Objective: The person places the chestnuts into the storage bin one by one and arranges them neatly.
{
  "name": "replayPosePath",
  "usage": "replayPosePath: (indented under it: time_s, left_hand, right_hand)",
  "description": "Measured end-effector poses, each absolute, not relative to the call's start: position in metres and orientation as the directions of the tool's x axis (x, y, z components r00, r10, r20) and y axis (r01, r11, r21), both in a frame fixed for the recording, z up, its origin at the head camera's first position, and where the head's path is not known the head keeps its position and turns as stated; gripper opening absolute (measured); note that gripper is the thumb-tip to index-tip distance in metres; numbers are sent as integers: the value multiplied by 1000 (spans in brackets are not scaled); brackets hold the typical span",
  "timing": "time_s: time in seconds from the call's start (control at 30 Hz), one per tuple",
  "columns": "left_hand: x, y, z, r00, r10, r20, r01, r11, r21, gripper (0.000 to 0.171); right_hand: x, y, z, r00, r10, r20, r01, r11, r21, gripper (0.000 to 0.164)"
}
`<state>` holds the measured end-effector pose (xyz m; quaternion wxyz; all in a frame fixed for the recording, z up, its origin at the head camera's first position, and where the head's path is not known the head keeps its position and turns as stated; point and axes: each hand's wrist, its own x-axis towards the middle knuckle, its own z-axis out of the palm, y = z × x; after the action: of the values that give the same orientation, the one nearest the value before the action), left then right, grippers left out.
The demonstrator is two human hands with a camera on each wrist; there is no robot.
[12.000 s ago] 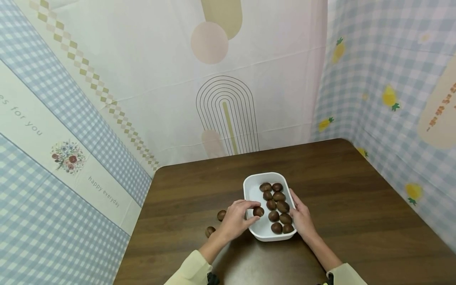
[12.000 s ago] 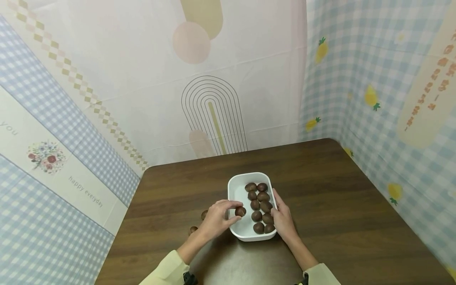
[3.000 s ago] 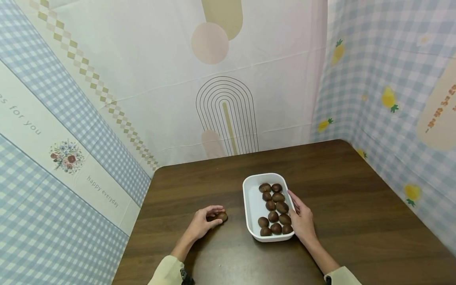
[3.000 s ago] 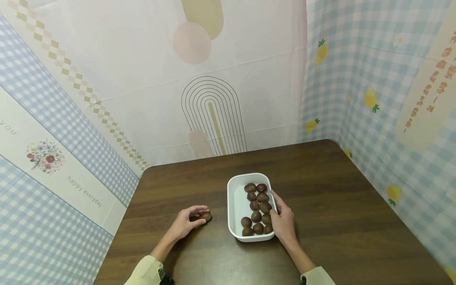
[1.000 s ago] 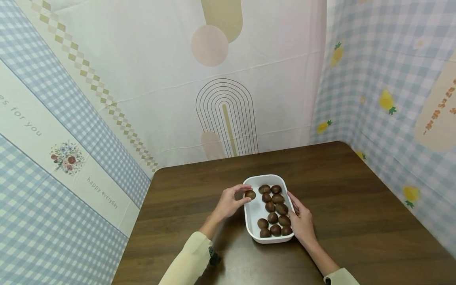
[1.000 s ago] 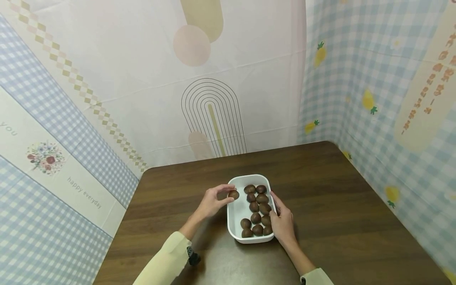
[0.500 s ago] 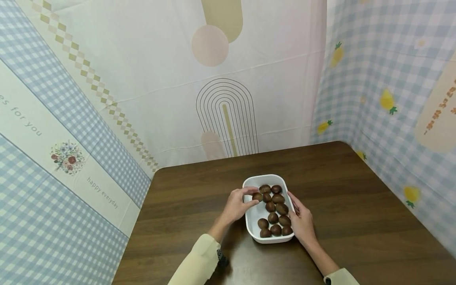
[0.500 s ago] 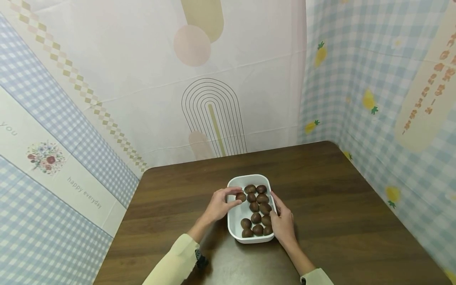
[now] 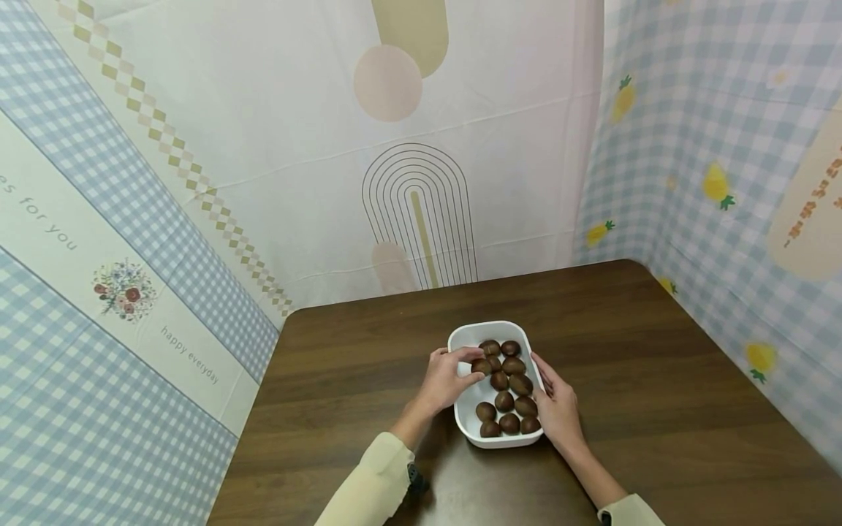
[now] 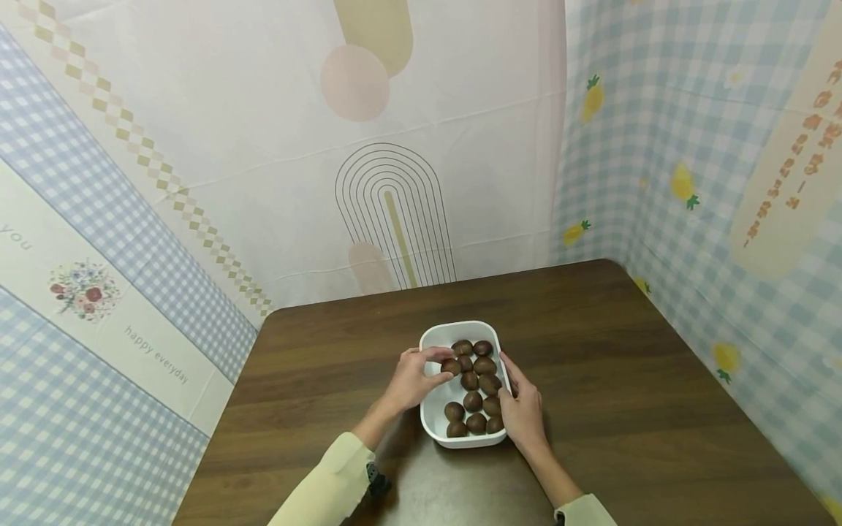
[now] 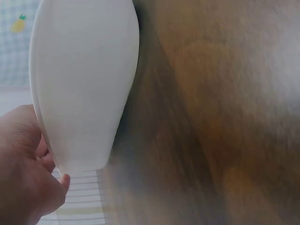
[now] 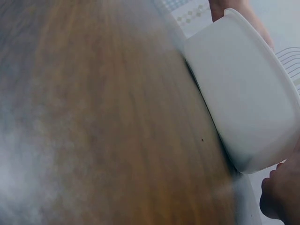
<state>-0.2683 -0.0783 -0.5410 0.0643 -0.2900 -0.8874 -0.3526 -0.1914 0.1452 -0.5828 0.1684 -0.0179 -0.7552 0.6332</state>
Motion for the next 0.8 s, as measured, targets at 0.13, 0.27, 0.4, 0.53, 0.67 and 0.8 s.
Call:
replayPosePath:
  time_s: [0.13,0.27,0.4,0.53,0.67,0.8]
  left_hand:
    - [-264,-72,-540,-830,473,297,552,615,563,40]
    - [-262,-68,-539,-832,478,282,552,664,504,38]
    - [-260,-67,-538,-829,493,265,559,718,414,34]
    - [-259,-66,-537,-830,507,234,558,759,334,30]
    - [-257,-66,-537,-823,518,233,565,790,239,27]
    - [-255,-66,-535,-814,533,232,572,804,163,26]
  right_hand:
    - [-191,145,-583,-941,244,236,-188,203,-961,62]
    - [-191,145,-582,-941,245,235,-185,211,-960,62]
    - [-191,145,-582,-942,244,232,-181,215,-960,61]
    - [-192,145,-583,-943,247,222,-171,213,-962,60]
    - [-192,145,-585,-944,247,220,-168,216,-962,60]
    - [-192,145,-585,-942,247,226,-174,213,-961,60]
